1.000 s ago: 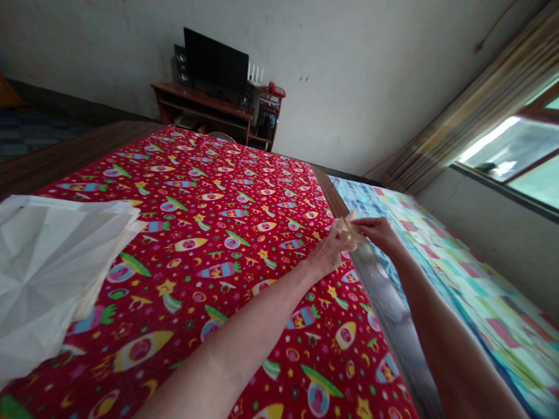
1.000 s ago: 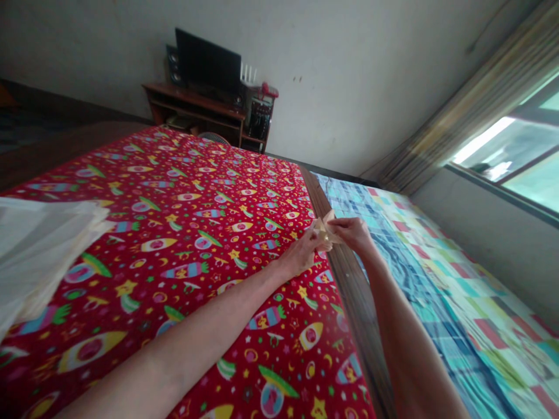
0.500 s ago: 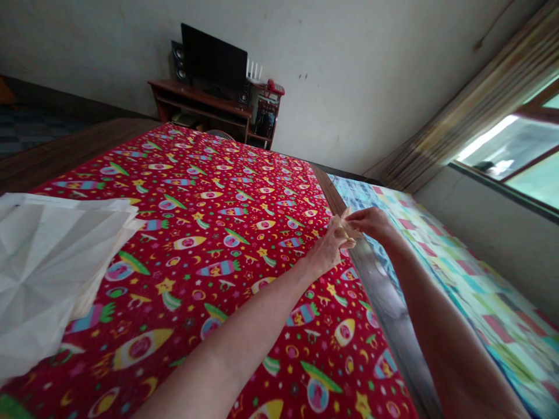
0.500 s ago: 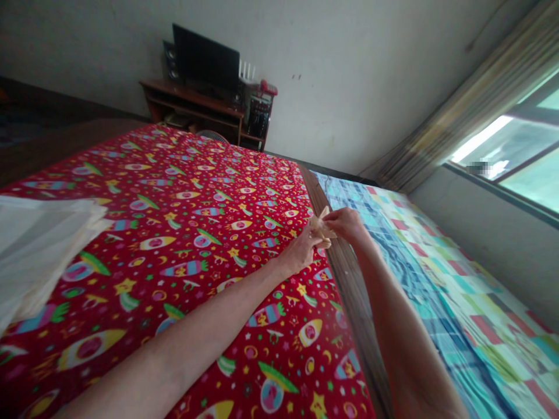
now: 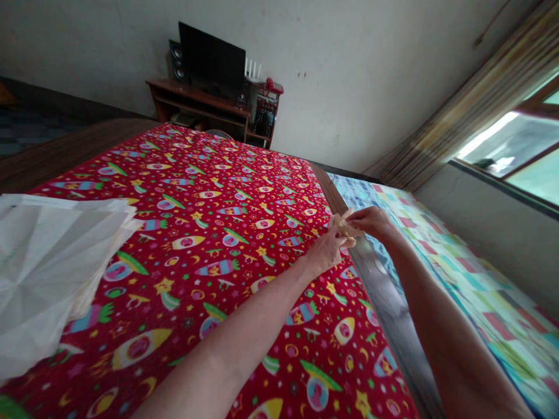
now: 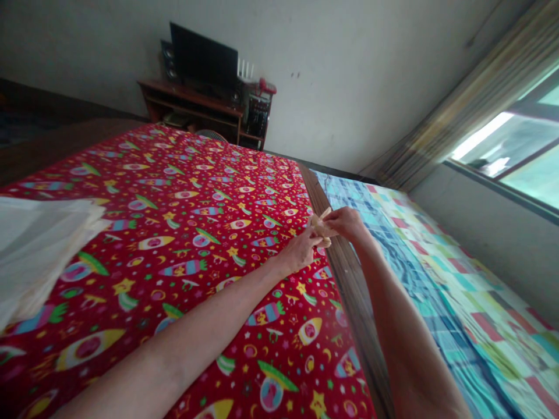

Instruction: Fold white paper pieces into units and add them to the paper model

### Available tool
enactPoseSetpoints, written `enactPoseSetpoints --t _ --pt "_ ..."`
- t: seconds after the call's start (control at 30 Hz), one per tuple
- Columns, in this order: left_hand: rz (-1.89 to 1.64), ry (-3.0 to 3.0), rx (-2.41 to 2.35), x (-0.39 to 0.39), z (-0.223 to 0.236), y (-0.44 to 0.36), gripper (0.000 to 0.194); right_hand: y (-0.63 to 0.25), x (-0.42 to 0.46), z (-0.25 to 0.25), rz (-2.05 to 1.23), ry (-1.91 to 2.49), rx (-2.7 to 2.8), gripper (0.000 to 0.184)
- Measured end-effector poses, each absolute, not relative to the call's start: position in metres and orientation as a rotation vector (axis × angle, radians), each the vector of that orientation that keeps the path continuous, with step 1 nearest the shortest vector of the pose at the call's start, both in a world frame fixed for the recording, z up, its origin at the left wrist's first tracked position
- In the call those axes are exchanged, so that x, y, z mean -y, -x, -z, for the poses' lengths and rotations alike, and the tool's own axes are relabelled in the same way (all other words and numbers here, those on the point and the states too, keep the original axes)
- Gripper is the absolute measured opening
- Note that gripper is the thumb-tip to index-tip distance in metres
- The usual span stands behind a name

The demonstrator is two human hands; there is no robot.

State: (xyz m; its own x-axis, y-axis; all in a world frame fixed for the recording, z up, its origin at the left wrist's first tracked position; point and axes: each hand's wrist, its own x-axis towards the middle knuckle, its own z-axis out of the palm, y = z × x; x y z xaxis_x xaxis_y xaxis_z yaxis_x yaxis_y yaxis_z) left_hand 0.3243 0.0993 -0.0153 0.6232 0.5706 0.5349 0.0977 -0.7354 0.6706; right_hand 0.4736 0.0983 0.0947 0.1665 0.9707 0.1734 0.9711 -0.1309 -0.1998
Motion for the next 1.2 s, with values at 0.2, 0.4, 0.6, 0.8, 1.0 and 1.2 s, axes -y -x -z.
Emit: enactPoseSetpoints --t 0.2,0.4,0.6,0.8,1.0,1.2 --pt "-0.991 -2.336 -0.512 -0.095 0.013 -0.319 0.048 -0.469 -0.099 -0.094 0.027 2.234 1.889 0.024" --pt "-0.999 -2.218 -0.413 -0.099 0.013 -0.322 0.048 -0.466 -0.097 -0.09 0.092 2.269 1.938 0.027" --pt "-1.019 -2.13 -0.411 -0.108 0.017 -0.331 0.033 -0.464 -0.1 -0.09 0.123 2.271 1.986 0.027" --pt "-1.023 -2.149 -0.395 -0.105 0.02 -0.329 0.036 -0.466 -0.101 -0.086 0.148 2.284 1.975 0.028" --pt "-1.01 -2.176 -0.438 -0.101 0.021 -0.325 0.032 -0.468 -0.097 -0.077 0.177 2.253 1.968 0.026" --pt "-1.071 -2.114 -0.354 -0.104 0.019 -0.327 0.029 -0.466 -0.089 -0.077 0.125 2.139 2.004 0.026"
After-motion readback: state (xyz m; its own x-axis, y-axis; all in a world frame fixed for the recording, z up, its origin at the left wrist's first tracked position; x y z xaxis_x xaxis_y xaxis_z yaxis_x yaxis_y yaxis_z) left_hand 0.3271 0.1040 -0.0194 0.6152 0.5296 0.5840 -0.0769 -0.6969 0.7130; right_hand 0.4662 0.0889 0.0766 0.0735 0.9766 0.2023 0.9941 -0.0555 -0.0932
